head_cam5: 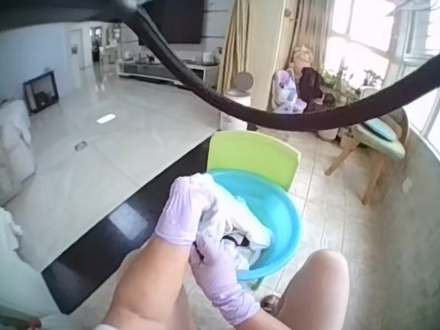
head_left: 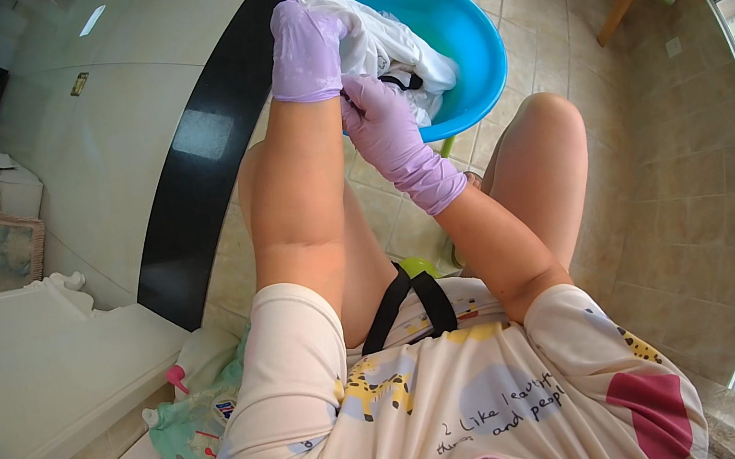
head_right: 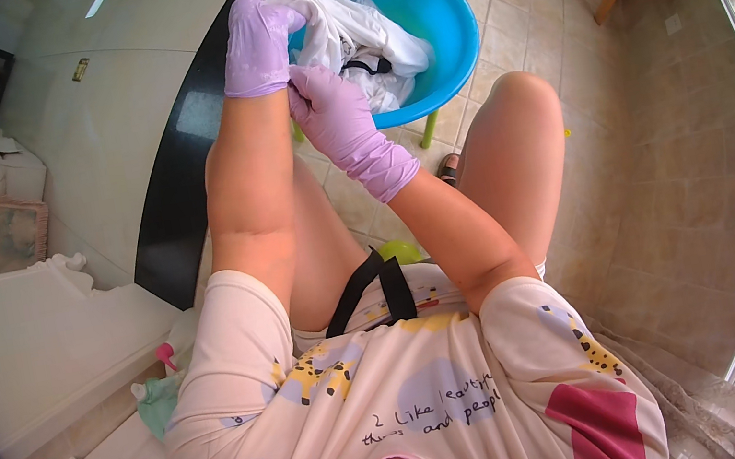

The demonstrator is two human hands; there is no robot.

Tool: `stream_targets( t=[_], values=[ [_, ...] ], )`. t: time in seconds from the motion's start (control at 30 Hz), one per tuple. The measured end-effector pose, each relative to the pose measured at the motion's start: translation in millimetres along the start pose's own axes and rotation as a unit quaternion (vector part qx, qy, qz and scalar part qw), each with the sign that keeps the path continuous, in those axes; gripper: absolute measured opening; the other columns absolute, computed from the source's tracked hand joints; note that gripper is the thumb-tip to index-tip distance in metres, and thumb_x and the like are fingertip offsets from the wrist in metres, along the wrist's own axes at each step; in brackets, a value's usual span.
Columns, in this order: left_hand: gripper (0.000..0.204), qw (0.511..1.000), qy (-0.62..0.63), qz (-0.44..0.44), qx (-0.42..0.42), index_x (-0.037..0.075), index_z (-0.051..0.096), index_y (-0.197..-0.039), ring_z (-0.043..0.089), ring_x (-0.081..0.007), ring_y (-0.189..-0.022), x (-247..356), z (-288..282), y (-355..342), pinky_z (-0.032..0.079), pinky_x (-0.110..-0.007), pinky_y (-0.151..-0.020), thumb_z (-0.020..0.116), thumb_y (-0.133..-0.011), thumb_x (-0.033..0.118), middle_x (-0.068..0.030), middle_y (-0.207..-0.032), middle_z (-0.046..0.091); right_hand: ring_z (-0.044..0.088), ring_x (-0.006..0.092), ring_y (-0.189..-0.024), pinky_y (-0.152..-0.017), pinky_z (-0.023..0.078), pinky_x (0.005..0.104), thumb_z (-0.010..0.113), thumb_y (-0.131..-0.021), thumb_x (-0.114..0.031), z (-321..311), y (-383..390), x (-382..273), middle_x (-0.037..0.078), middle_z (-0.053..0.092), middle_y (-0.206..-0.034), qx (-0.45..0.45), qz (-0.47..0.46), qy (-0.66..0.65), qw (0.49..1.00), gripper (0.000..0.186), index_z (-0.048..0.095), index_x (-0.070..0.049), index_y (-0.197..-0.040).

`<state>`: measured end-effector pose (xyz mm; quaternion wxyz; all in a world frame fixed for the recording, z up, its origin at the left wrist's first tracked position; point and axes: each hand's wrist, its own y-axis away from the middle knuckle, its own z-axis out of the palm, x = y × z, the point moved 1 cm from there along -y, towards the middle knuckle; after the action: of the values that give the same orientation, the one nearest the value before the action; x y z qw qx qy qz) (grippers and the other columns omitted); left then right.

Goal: The person, wearing gloves, cleans white clothes in a blue basin by applying liquid soap from a yellow bottle and scrubbing the fabric by hand.

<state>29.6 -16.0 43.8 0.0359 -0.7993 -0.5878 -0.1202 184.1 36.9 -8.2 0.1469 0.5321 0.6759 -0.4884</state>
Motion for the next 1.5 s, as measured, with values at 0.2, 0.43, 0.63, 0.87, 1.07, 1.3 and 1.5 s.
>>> stream_targets(
  t=[0.2,0.43,0.63,0.87,1.07,1.3,1.5],
  values=[
    [0.05,0.998,0.03,-0.006,-0.054,0.013,0.066,-0.108,0.064,-0.0193,-0.097,-5.8,1.1,-1.2,0.049,-0.027,-0.082,0.062,-0.07,0.044,-0.0063,-0.108,0.066,0.058,0.0344,-0.079,-0.065,0.047,0.039,0.058,-0.084,-0.015,2.3,-6.4,15.6,0.014,0.059,-0.081,0.015,0.012,-0.075,0.997,0.009,0.059,-0.006,-0.087],
    [0.052,0.997,0.001,-0.029,-0.076,0.013,0.063,-0.112,0.062,-0.0187,-0.101,-19.6,26.4,-35.2,0.048,-0.025,-0.085,0.063,-0.071,0.044,-0.0072,-0.113,0.064,0.059,0.0345,-0.073,-0.058,0.047,0.0407,0.058,-0.08,-0.019,-7.5,-13.8,8.6,0.013,0.059,-0.077,-0.073,-0.019,-0.016,0.997,0.012,0.058,-0.007,-0.079],
    [0.048,0.998,-0.047,0.006,-0.031,0.01,0.061,-0.113,0.059,-0.0166,-0.105,-7.2,27.6,-29.4,0.047,-0.027,-0.085,0.062,-0.076,0.041,-0.0063,-0.117,0.062,0.059,0.0339,-0.07,-0.056,0.047,0.0426,0.055,-0.079,-0.022,-18.3,1.4,7.3,0.01,0.06,-0.073,-0.151,-0.087,0.104,0.979,0.013,0.059,-0.009,-0.077],
    [0.029,0.778,0.584,-0.114,0.202,-0.003,0.06,-0.09,0.064,-0.0205,-0.074,-10.0,41.9,-24.3,0.051,-0.03,-0.066,0.051,-0.087,0.024,-0.0127,-0.087,0.066,0.058,0.0291,-0.065,-0.056,0.046,0.0376,0.061,-0.078,-0.014,-46.2,-2.2,-13.5,0.009,0.056,-0.067,-0.162,-0.171,0.115,0.965,0.003,0.059,-0.011,-0.078],
    [0.024,0.691,0.692,-0.042,0.203,-0.004,0.058,-0.081,0.065,-0.0227,-0.066,17.8,48.9,-19.0,0.051,-0.034,-0.059,0.049,-0.089,0.016,-0.0129,-0.075,0.065,0.059,0.0248,-0.064,-0.057,0.046,0.0339,0.067,-0.077,-0.018,-55.5,-24.1,-30.8,0.007,0.058,-0.068,-0.083,-0.141,0.132,0.978,0.013,0.065,-0.011,-0.087],
    [0.023,0.797,0.53,-0.019,0.29,-0.001,0.057,-0.083,0.064,-0.0277,-0.072,9.5,73.3,-40.4,0.05,-0.038,-0.066,0.051,-0.088,0.02,-0.0148,-0.078,0.064,0.058,0.0272,-0.061,-0.053,0.045,0.0367,0.063,-0.077,-0.018,-35.0,-23.0,-27.2,0.009,0.057,-0.066,-0.086,-0.119,0.316,0.937,0.01,0.059,-0.009,-0.076],
    [0.023,0.858,0.367,-0.001,0.359,0.003,0.057,-0.086,0.06,-0.0316,-0.084,17.2,74.0,-28.6,0.048,-0.043,-0.072,0.054,-0.088,0.026,-0.0133,-0.089,0.06,0.057,0.0289,-0.057,-0.05,0.046,0.0376,0.061,-0.075,-0.016,-29.8,-21.8,-29.6,0.009,0.055,-0.064,-0.064,-0.146,0.25,0.955,0.01,0.056,-0.009,-0.071]
  ],
)
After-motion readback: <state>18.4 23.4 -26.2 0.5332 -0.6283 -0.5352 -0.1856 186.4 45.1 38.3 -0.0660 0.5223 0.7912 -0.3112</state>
